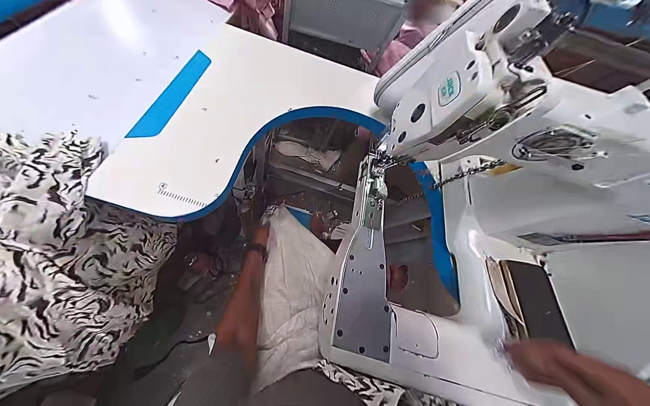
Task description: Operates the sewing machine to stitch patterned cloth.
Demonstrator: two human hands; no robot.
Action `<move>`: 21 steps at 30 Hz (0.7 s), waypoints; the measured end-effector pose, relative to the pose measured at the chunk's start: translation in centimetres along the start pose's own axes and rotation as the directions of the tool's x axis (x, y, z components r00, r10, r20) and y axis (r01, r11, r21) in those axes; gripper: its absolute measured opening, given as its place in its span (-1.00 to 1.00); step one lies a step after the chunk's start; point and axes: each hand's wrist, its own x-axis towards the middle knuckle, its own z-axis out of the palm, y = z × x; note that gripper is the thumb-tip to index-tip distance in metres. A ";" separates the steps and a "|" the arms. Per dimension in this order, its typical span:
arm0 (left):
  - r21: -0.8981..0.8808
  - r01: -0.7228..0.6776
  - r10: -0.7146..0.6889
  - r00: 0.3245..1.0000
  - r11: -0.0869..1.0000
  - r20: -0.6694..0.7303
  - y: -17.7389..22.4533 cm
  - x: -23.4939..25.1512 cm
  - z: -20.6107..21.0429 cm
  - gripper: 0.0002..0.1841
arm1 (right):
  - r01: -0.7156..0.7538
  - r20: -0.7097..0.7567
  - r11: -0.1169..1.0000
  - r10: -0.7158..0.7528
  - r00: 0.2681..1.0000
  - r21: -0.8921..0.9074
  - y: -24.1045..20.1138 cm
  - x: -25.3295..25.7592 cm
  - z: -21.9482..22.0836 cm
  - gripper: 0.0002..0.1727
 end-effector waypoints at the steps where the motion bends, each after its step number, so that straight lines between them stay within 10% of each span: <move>1: -0.050 -0.095 0.093 0.995 0.994 -0.042 2.9 -0.4 -0.5 -0.56 | 0.078 -0.026 0.997 -0.078 0.997 -0.005 -1.2 6.1 1.1 -0.58; 5: -0.444 -0.568 0.559 0.812 0.693 -0.167 16.4 -9.2 -5.4 -0.82 | -0.064 0.162 0.991 0.045 0.986 0.114 -6.3 25.0 9.9 -0.56; 7: -0.416 -0.719 0.647 0.689 0.556 -0.327 18.3 -14.3 -8.1 -0.84 | -0.398 0.225 0.803 0.330 0.917 0.444 -12.2 26.7 14.6 -0.64; 9: -0.254 -0.742 0.623 0.663 0.621 -0.414 17.5 -15.6 -10.1 -0.92 | -0.255 0.207 0.756 0.160 0.965 0.602 -13.0 30.1 17.6 -0.47; 12: -0.101 -0.367 0.329 0.904 0.925 -0.273 14.1 -15.6 -9.9 -0.67 | 0.250 -0.007 0.931 -0.257 0.966 0.266 -5.3 33.4 15.2 -0.54; 16: 0.003 -0.032 0.032 0.999 0.999 0.042 7.9 -17.6 -5.8 -0.65 | -0.062 0.330 0.805 0.311 0.891 -0.590 -4.7 25.9 8.4 -0.45; 19: 0.071 0.020 -0.044 0.934 0.997 0.356 5.9 -17.0 -3.8 -0.75 | -0.136 0.335 0.692 0.500 0.799 -0.709 -2.5 19.5 7.5 -0.47; 21: 0.068 -0.149 0.107 0.900 0.987 0.422 9.7 -16.1 -3.9 -0.81 | -0.207 0.177 0.783 0.373 0.911 -0.586 -4.9 17.7 6.7 -0.54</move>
